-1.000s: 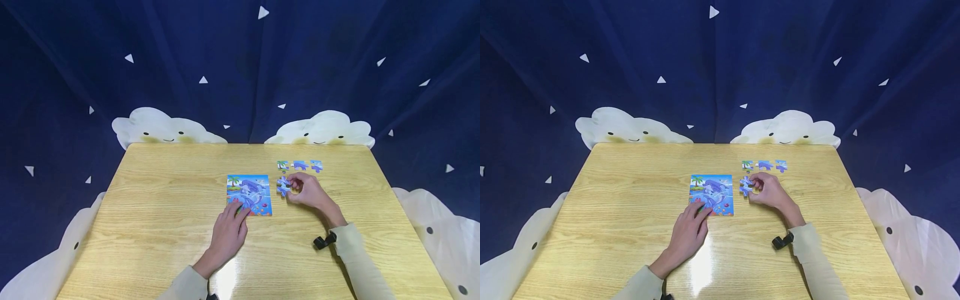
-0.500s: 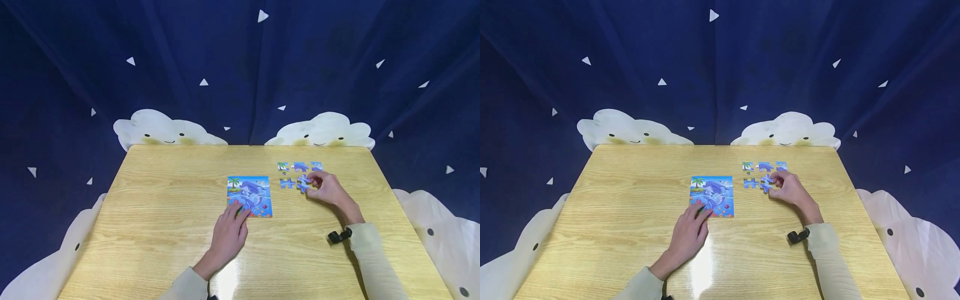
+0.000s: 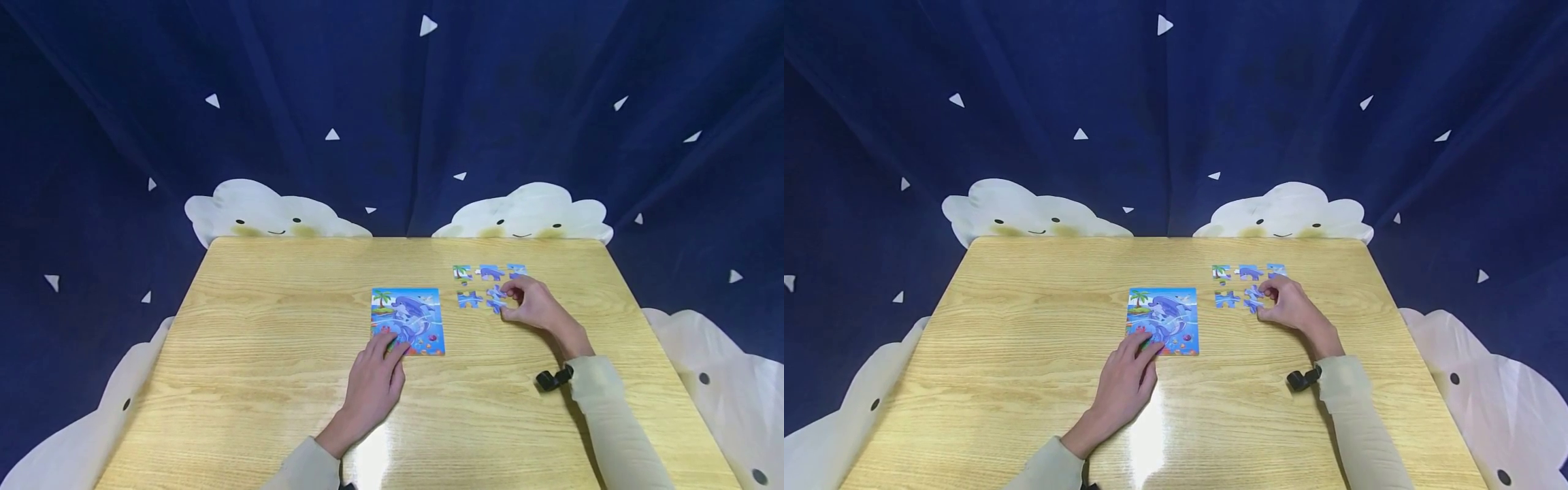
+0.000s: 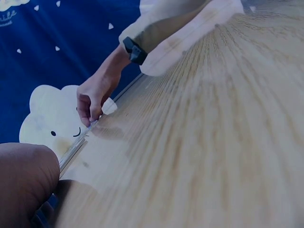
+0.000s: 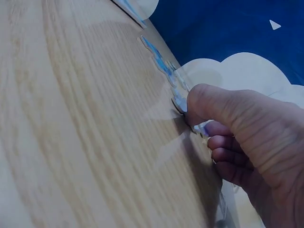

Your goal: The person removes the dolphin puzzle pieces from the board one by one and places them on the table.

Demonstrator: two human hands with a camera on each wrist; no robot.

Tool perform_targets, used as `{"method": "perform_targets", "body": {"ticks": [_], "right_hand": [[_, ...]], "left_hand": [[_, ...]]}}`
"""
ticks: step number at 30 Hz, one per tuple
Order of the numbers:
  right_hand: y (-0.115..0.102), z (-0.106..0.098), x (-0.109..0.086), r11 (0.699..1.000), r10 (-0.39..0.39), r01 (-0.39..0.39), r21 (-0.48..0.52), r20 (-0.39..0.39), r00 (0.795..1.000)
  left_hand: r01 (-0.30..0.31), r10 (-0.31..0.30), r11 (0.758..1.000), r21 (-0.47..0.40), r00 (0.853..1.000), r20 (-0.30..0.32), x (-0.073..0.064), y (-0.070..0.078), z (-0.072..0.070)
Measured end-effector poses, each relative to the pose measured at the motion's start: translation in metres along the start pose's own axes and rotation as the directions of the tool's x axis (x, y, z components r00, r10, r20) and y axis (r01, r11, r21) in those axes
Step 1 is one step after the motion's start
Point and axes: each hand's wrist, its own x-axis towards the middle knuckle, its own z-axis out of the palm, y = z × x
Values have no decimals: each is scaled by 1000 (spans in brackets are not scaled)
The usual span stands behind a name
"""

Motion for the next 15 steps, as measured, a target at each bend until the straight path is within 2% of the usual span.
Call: {"method": "perform_targets", "body": {"ticks": [6, 11, 15], "right_hand": [[0, -3, 0, 1000, -1, 1, -6, 44, 999], [0, -1, -2, 1000, -11, 11, -6, 29, 1000], [0, 1, -5, 1000, -13, 13, 4, 4, 1000]], "left_hand": [[14, -14, 1000, 3, 1000, 13, 0, 0, 0], [35, -35, 999, 1, 999, 42, 0, 1, -1], [36, -36, 999, -3, 999, 34, 0, 1, -1]]}}
